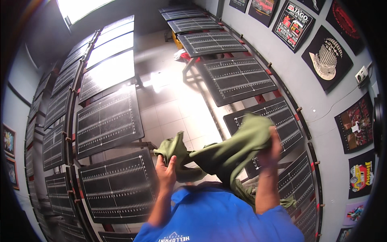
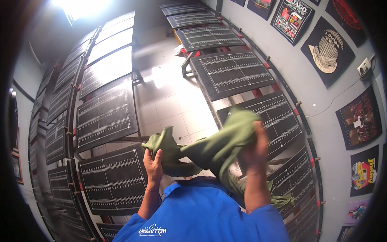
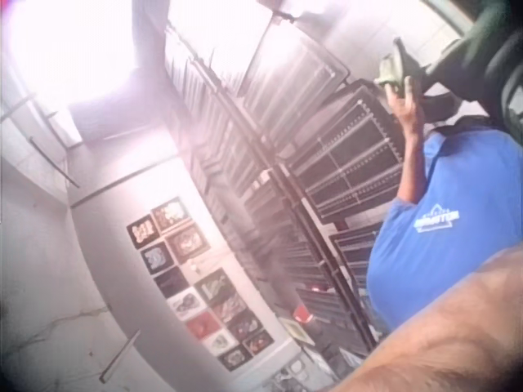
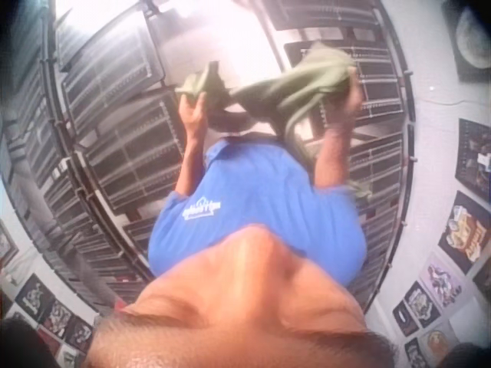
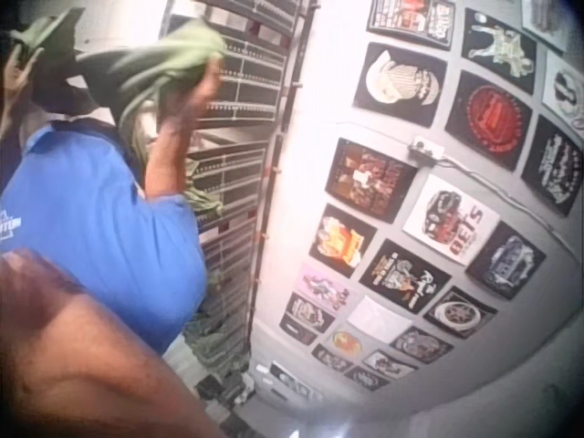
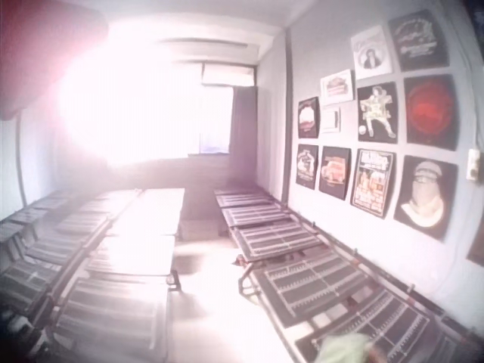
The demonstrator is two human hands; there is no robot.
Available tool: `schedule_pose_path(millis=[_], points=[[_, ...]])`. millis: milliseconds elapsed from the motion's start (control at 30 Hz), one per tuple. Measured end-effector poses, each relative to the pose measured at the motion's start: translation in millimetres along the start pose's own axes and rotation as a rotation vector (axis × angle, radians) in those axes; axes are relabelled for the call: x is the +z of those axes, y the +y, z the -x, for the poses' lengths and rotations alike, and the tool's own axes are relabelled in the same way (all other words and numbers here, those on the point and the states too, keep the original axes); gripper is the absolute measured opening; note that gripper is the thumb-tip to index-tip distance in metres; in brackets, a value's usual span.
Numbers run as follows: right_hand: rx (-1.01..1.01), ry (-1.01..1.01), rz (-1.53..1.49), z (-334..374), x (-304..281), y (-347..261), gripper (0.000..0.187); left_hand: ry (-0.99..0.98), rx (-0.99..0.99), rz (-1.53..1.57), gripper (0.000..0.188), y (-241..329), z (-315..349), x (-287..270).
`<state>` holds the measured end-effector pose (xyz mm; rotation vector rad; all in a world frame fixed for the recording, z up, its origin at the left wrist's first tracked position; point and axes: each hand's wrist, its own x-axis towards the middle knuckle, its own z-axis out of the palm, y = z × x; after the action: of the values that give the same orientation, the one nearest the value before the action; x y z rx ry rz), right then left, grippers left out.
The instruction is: The person folds green t-shirts by hand, aligning the sleeves and body, then places them on a table. They also handle a screen printing frame, lifting it to reveal the shirt underneath and smoothing the fabric.
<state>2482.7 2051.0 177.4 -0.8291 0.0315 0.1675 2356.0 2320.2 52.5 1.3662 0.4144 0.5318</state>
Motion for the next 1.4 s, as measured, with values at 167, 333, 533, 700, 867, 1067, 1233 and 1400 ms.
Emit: schedule_pose_path(millis=[167,333,533,700,867,1067,1233,1400], points=[[-0.511,0.471,0.172,-48,-86,-86,0.037,-0.048,-0.082,0.073,0.029,-1,-50,2],[-0.664,0.897,1.256,-104,-199,-104,0.049,-0.111,-0.061,0.02,0.031,-6,-97,8],[-0.025,-0.256,0.775,-140,20,108,0.02,-0.105,0.033,0.024,0.026,-7,-160,21],[0.244,-0.529,0.99,-187,117,184,0.02,-0.12,0.107,-0.071,0.034,-10,-215,31],[0.179,-0.489,1.079,-250,137,198,0.027,-0.115,0.115,-0.234,0.035,-17,-267,46],[0.221,-0.535,1.012,-315,138,196,0.013,-0.092,0.109,-0.247,0.033,-21,-321,78],[0.268,-0.506,0.911,-358,134,203,0.016,-0.11,0.103,-0.224,0.035,-26,-362,96],[0.21,-0.444,0.971,-403,141,212,0.019,-0.241,-0.067,-0.302,0.046,-45,-410,97]])
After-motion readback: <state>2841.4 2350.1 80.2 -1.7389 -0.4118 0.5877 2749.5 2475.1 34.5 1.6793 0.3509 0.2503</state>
